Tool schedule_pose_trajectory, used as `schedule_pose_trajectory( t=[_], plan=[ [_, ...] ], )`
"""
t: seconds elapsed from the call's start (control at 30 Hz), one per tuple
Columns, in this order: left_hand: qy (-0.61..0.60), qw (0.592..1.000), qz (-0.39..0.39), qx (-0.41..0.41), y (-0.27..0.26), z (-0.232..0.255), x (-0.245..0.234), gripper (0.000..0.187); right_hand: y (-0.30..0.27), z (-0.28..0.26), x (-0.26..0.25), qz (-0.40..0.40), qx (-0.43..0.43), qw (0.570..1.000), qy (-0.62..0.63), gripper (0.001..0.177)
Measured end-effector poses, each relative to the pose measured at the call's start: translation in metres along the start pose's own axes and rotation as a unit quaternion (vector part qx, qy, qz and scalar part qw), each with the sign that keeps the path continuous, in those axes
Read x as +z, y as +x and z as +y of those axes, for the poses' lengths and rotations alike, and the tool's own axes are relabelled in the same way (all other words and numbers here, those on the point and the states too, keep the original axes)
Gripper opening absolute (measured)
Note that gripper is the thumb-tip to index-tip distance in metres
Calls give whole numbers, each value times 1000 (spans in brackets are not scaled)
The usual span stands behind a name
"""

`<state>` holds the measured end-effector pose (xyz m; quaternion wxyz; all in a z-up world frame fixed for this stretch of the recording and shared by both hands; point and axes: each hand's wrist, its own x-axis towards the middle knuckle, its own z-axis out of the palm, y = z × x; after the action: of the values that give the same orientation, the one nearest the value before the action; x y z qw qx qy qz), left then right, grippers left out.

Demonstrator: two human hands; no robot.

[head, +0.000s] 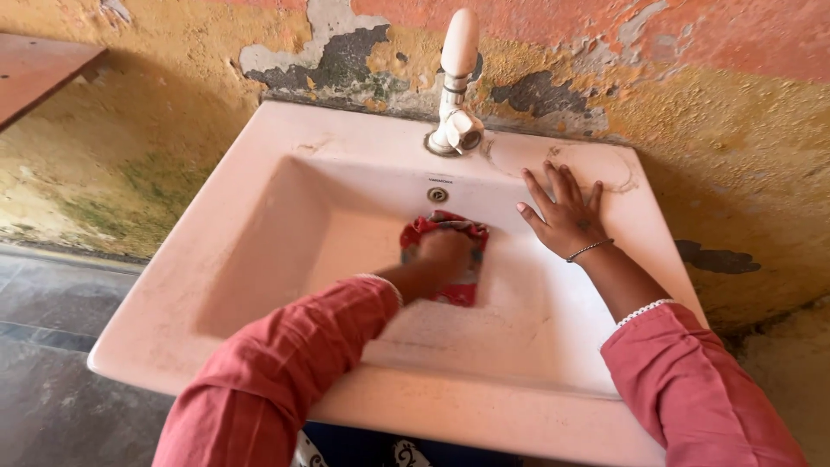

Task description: The person scrubs the interior and rim of a white bathroom sink using a patterned cloth. They repeatedly wipe the basin, sides, and faucet area in circular and back-and-forth motions.

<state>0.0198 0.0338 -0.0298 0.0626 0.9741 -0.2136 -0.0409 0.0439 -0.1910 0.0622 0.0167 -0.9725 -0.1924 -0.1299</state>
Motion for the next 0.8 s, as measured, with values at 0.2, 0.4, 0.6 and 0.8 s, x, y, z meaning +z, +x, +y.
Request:
schedule_pose_trajectory(
  t=[0.2,0.4,0.6,0.8],
  plan=[
    [5,996,-34,84,-43,85,-22,25,-1,-2,-6,-18,9,1000,-6,67],
    [47,998,42,1,-23,42,-37,20,-2,-4,-7,-19,7,1000,-18,69],
    [43,996,28,-72,-29,17,-51,22,1,-7,-7,-47,12,997,-58,75],
    [-22,993,-24,118,-70,103,-31,26,-1,-7,-7,-47,6,997,-67,77]
  ],
)
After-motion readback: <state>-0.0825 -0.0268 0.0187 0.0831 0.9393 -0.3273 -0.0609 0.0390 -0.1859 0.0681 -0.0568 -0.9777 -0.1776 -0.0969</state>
